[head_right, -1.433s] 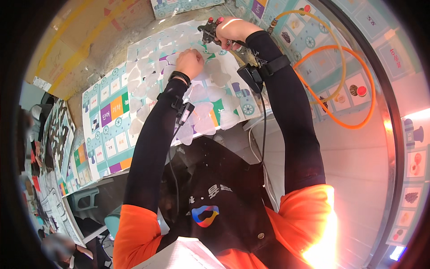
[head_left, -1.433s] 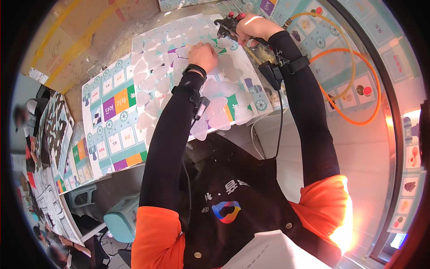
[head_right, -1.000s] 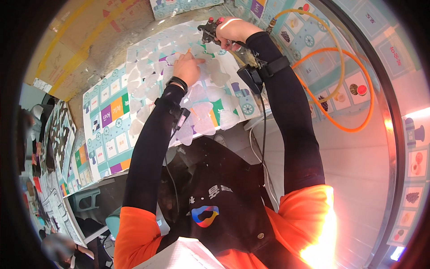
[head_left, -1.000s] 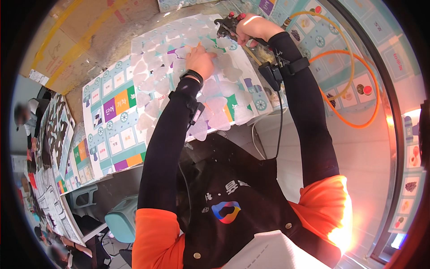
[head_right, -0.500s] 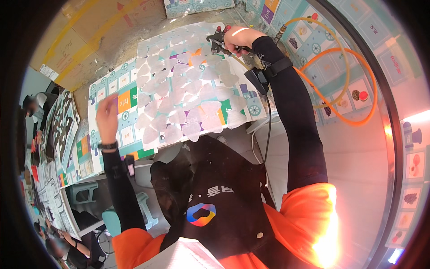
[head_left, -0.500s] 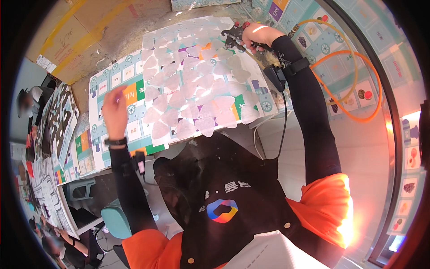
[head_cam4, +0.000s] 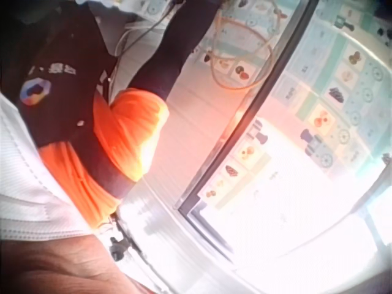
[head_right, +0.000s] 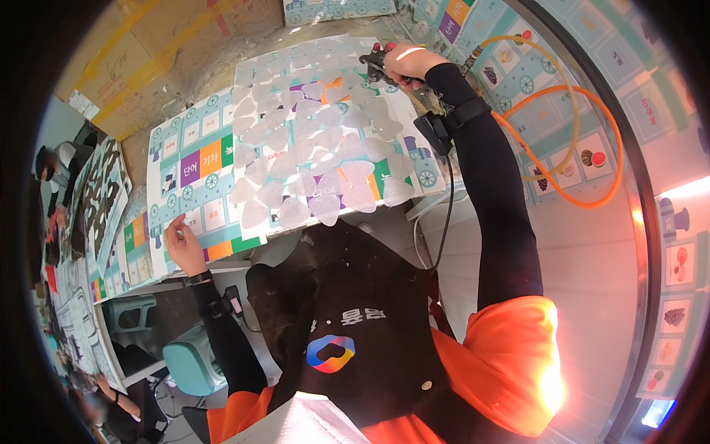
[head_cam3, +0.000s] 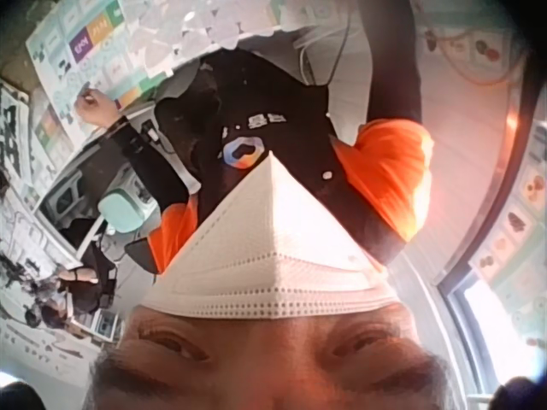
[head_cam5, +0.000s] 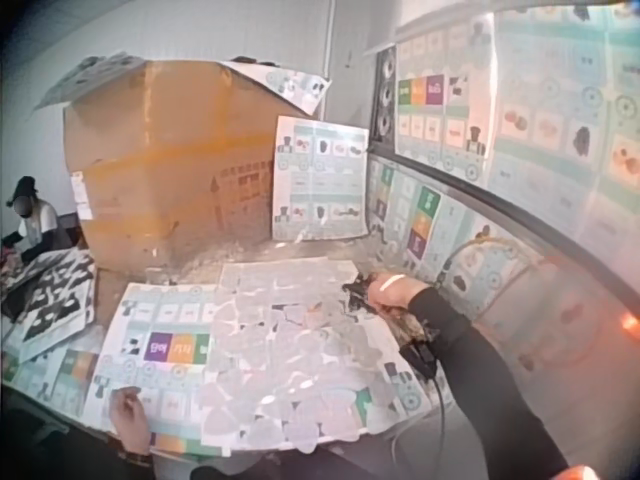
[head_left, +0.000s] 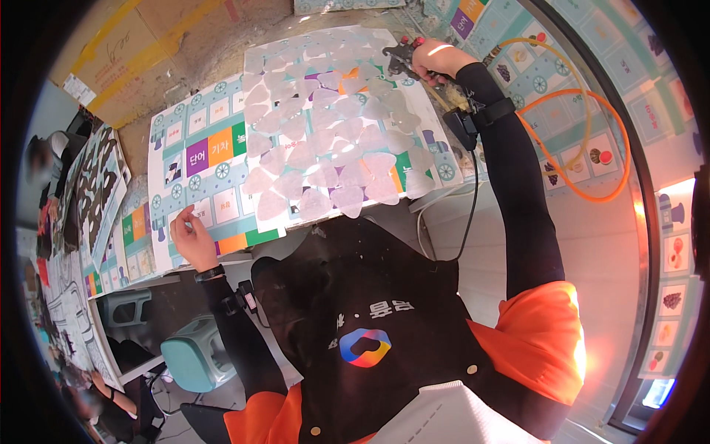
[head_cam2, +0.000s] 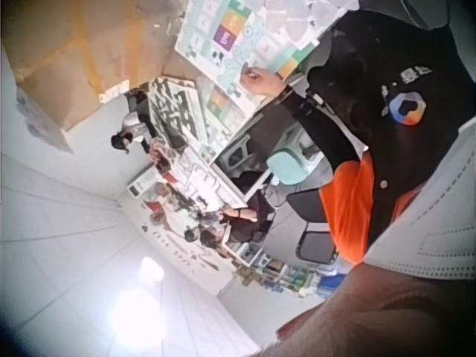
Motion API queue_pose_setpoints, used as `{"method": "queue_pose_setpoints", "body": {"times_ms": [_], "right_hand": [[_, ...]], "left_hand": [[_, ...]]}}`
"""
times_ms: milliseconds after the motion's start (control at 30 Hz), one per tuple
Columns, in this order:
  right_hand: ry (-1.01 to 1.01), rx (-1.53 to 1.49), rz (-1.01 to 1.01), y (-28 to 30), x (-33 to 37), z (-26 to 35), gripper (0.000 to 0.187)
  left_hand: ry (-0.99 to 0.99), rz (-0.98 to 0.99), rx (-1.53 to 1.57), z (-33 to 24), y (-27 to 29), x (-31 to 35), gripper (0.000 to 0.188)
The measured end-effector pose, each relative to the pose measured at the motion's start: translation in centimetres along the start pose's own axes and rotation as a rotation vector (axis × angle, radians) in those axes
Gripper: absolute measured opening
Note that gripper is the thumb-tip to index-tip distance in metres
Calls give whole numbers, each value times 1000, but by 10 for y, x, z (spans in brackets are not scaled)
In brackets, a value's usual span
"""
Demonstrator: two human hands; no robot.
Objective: The recorder is applying adhesive to several shoe upper components using a spray gun at a workstation.
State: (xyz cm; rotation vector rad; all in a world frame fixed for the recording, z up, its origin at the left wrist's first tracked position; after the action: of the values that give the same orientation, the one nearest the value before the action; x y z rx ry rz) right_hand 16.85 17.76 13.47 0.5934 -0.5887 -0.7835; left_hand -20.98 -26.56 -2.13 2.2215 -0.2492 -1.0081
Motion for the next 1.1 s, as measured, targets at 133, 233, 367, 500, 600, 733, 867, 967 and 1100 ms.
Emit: {"method": "queue_pose_setpoints", "body": {"times_ms": [133, 233, 367, 500, 600, 733, 867, 967, 1100], "right_hand": [[-119, -1, -19, -2, 15, 5, 9], [-75, 14, 78, 0, 16, 12, 16], [-6, -105, -53, 15, -1, 6, 16], [-19, 136, -7, 26, -19, 4, 12], [-133, 123, -69, 26, -36, -14, 9], [-114, 22, -82, 24, -44, -22, 10], [-155, 59, 7, 21, -31, -7, 11], [-208, 103, -65, 25, -31, -7, 12], [-117, 46, -95, 22, -37, -10, 13]], "left_hand": [[4, 15, -3, -7, -2, -4, 19], [-1, -6, -58, -16, 0, -5, 19], [34, -24, 25, -15, -3, -2, 18], [65, -19, 64, -10, -3, 0, 18], [62, -26, 92, -9, -5, 0, 18], [39, -24, 93, -8, -5, 0, 18], [36, -24, 100, -7, -7, 1, 19], [25, -16, 96, -10, -7, 0, 19], [10, -3, 61, -8, -7, 1, 20]]}}
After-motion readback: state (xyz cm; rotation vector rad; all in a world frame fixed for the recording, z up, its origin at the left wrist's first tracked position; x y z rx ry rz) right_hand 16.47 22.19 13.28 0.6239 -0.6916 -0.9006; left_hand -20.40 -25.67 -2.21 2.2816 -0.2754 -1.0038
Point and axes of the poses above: each hand's wrist, its own x-axis away from the middle knuckle, its own y-axis out of the back of the hand, z = x × y, the point moved 3 cm from there along -x, towards the middle knuckle, and after that the axes turned 8 degrees about -x, right-handed, at the moved point
